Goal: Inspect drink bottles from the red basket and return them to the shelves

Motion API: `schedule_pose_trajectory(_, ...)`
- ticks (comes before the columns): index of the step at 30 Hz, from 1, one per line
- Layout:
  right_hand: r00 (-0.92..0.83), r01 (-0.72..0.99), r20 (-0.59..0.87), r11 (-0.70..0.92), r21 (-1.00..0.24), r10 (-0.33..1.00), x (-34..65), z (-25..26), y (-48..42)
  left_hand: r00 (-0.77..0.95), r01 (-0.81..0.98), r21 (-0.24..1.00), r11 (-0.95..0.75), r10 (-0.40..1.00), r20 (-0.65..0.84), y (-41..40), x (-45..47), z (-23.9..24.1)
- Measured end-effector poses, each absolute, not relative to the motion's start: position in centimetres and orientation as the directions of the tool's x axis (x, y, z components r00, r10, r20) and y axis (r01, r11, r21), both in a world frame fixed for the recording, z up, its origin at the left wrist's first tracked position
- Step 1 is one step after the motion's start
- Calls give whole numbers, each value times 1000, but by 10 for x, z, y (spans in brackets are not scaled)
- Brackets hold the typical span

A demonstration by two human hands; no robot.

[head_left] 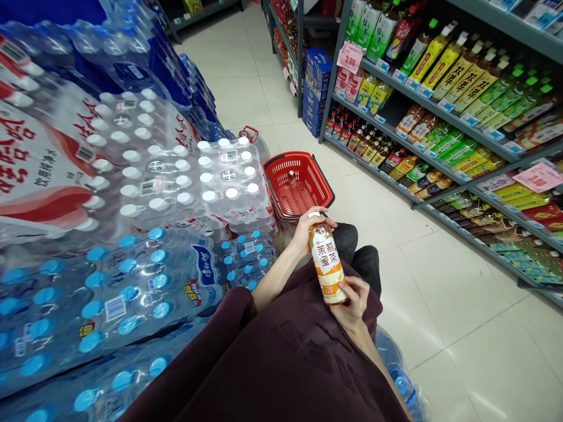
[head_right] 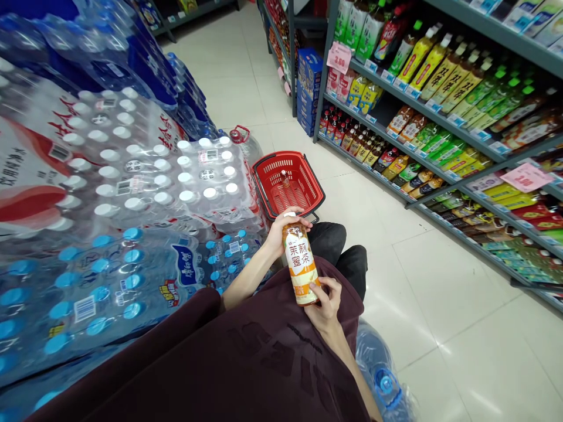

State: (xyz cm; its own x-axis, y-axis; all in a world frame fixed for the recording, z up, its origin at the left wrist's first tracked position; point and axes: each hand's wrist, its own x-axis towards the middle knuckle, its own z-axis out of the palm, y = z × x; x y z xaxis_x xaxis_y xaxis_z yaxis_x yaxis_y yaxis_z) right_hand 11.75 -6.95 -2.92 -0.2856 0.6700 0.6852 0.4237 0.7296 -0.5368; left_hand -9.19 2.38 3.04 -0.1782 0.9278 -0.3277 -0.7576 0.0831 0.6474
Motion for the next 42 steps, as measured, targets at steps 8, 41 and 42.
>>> schedule_pose_trajectory(8, -235, 402, 701, 724, -561, 674, 115, -30, -67, -204, -751, 657, 70, 922, -330, 24, -90, 32)
schedule_pose_trajectory(41, -264, 331, 160, 245, -911, 951, 127, -42, -73, -193, -704, 709, 40, 950, -245, 20, -88, 35)
schedule_pose_trajectory(42, -274, 293, 112, 194, -936, 955, 127, -45, -74, -191, -704, 709, 39, 951, -242, 20, -88, 34)
